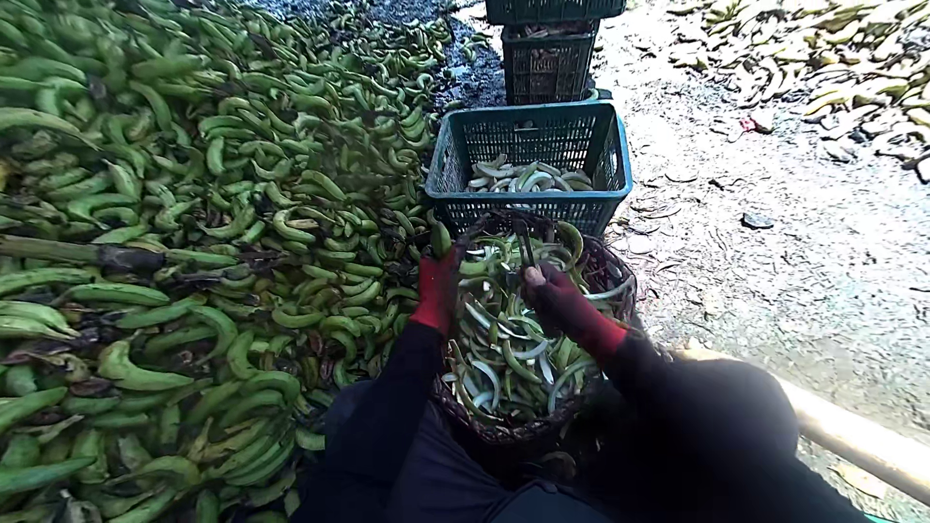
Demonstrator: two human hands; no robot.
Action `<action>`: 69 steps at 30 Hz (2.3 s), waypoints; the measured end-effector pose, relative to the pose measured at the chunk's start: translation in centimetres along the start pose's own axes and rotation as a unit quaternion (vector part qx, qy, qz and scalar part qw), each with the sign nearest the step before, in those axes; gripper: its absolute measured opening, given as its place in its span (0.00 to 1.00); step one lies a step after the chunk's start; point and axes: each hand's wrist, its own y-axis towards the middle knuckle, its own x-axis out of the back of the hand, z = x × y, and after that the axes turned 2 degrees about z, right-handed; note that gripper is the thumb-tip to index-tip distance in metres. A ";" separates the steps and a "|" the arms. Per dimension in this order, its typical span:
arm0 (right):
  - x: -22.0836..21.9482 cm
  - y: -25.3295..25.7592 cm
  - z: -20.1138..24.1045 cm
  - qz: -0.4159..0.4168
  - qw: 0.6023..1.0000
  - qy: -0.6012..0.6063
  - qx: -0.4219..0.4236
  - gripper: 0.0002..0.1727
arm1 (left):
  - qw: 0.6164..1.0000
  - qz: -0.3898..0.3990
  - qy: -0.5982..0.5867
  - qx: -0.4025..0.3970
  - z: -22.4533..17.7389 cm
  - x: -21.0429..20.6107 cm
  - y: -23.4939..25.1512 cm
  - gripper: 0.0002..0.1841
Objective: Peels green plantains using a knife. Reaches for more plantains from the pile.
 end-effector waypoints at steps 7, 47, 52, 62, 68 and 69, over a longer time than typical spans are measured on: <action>-1.6 2.0 -2.7 -0.008 0.996 -0.093 -0.007 0.30 | 0.999 -0.044 0.009 -0.017 -3.1 -2.0 -0.7 0.32; 1.2 -0.9 1.3 -0.014 0.961 -0.268 0.060 0.28 | 0.978 0.156 -0.103 -0.091 -0.4 -1.5 -2.0 0.28; 0.4 -0.2 1.3 -0.032 0.904 -0.407 0.127 0.29 | 0.983 0.073 -0.042 -0.162 -0.3 -1.9 -2.3 0.26; 2.4 0.6 2.4 -0.083 0.925 -0.360 0.086 0.29 | 0.992 0.093 -0.020 -0.082 0.4 -2.8 -4.6 0.24; 0.3 -0.1 1.0 -0.029 0.891 -0.433 0.133 0.33 | 0.966 0.118 -0.211 -0.097 -0.4 -2.5 -5.0 0.23; 0.7 0.2 1.1 -0.050 0.882 -0.448 0.138 0.33 | 0.959 0.149 -0.231 -0.068 -0.4 -2.5 -5.4 0.23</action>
